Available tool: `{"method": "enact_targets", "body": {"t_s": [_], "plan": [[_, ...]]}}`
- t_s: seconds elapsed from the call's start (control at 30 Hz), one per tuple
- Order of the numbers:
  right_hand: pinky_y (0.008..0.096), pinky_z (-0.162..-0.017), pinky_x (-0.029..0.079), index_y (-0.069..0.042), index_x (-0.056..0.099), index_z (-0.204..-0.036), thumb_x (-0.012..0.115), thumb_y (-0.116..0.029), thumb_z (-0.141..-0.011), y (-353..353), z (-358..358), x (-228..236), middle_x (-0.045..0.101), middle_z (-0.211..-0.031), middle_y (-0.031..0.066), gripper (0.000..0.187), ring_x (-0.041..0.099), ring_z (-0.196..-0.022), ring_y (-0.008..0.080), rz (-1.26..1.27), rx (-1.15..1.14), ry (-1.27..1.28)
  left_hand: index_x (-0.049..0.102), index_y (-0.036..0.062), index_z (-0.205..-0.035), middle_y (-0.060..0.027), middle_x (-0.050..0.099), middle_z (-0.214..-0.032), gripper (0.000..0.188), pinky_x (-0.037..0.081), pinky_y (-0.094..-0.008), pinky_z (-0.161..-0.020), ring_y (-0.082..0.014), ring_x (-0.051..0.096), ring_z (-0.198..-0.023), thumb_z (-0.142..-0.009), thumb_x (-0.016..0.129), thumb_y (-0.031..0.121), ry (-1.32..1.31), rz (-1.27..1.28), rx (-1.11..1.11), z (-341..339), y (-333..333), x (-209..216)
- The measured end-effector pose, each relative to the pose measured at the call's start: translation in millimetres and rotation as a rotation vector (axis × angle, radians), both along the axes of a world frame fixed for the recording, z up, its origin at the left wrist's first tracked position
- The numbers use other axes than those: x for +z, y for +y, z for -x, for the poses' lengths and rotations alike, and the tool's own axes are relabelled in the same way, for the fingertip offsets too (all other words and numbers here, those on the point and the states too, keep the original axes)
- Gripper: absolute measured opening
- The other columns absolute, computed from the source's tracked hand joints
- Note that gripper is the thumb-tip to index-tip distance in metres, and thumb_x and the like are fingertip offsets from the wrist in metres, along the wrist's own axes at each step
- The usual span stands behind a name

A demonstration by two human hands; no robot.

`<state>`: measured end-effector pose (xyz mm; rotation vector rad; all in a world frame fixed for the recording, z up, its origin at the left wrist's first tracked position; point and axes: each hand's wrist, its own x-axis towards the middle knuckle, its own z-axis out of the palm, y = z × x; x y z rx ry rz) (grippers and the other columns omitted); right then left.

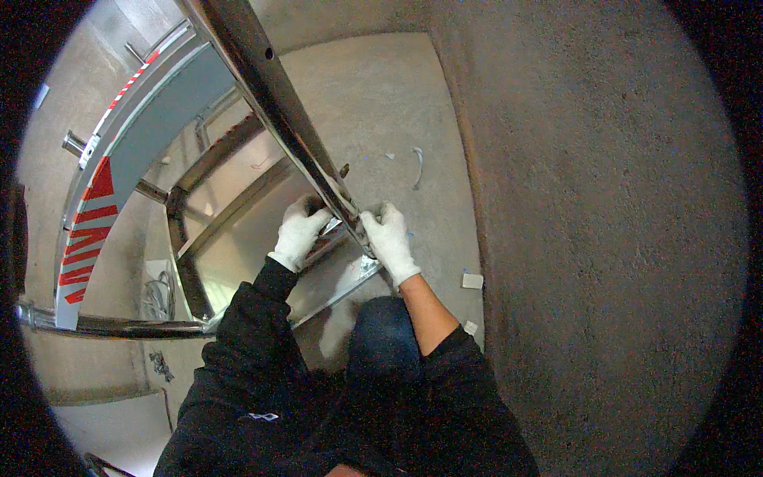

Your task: The person kneels on the floor and uses a wrench to tighten bolts on a metal frame structure. They adjust the position of the frame and continue securing the joints with the wrench.

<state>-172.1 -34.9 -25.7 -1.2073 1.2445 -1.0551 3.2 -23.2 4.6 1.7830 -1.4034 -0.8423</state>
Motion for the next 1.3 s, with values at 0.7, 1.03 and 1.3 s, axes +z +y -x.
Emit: {"method": "enact_targets", "body": {"t_s": [0.7,1.03,1.3], "plan": [[0.0274,-0.048,0.047,-0.001,0.063,-0.097,0.061,-0.02,-0.089,-6.4,9.6,-22.7,0.066,-0.074,0.0066,0.021,0.059,-0.054,0.013,-0.345,0.163,-0.477,0.066,-0.0008,-0.106,-0.0134,0.069,-0.09,0.035,0.053,-0.0335,-0.065,-0.0197,0.066,-0.073,-0.084,0.063,0.026,-0.074,0.032,-0.004,0.1,1.8,9.2],[0.0333,-0.065,0.054,-0.002,0.062,-0.094,0.061,-0.017,-0.09,-13.1,14.8,-21.0,0.066,-0.087,0.0105,0.016,0.065,-0.074,0.0236,0.134,0.21,0.058,0.067,-0.0015,-0.106,-0.012,0.069,-0.09,0.034,0.053,-0.0314,-0.063,-0.0191,0.065,-0.075,-0.084,0.062,0.024,-0.007,0.039,-0.034,-0.1,-0.3,8.4],[0.0407,-0.071,0.054,-0.008,0.059,-0.091,0.061,-0.013,-0.076,-49.3,28.4,-18.9,0.06,-0.098,0.0117,0.016,0.06,-0.09,0.0327,1.214,0.408,0.731,0.066,-0.0045,-0.109,-0.0174,0.071,-0.096,0.039,0.05,-0.0352,-0.08,-0.0261,0.067,-0.087,-0.08,0.067,0.021,0.102,-0.065,0.013,-16.0,-12.5,-17.5]]}}
